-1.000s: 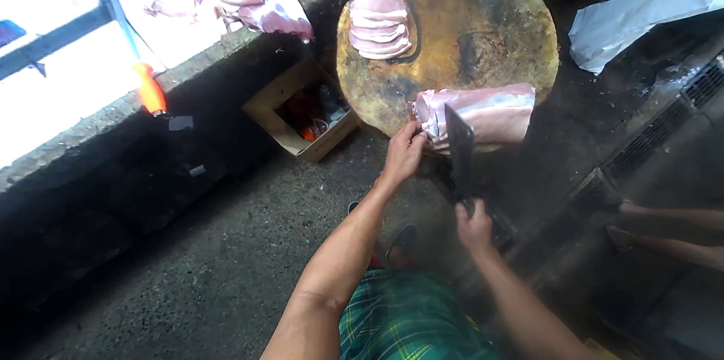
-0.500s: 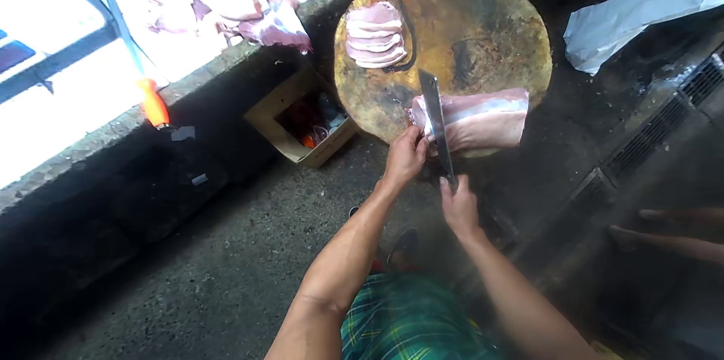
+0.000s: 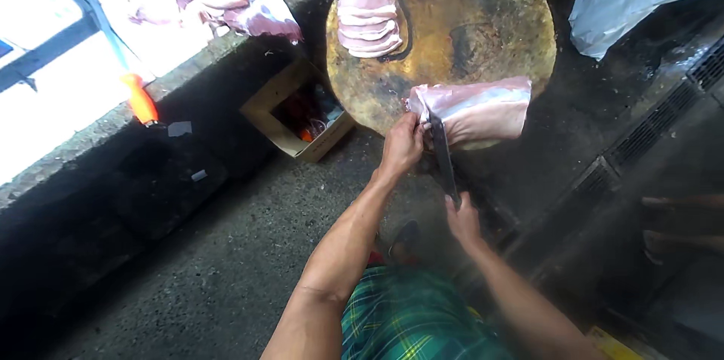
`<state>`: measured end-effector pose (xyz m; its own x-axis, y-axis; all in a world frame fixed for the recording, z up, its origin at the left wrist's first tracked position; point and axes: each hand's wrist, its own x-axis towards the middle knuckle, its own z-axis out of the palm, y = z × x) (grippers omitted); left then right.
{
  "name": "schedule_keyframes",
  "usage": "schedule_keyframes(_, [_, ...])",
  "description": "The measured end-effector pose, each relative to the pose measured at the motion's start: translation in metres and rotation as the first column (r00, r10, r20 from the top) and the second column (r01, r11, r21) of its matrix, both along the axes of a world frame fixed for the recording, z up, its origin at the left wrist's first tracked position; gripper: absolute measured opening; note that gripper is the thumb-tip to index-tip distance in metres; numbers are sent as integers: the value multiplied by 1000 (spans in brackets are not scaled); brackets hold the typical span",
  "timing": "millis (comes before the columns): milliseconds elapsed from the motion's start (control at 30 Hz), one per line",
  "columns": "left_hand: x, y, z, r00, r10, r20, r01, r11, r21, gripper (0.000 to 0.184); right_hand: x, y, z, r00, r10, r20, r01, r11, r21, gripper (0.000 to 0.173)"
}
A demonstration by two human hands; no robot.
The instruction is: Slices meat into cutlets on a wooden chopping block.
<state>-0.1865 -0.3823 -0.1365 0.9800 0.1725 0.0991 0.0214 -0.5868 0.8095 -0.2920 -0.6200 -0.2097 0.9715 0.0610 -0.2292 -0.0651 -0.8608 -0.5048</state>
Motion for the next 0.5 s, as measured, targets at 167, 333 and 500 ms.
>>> schedule_keyframes(167, [0,13,1,981,33,-193,-109,911,-399,26,-46,-46,-10,993,-17,-113,16,1000,-8,55])
schedule_keyframes(333, [-4,19,-14,959,-17,-282,-230,534,-814,26,-41,-33,31,985,2,172,-18,995,95,52])
schedule_keyframes(500, [-6,16,-14,967,-63,-247,-176,533,-828,31,26,33,80,988,20,152,-48,982,185,53])
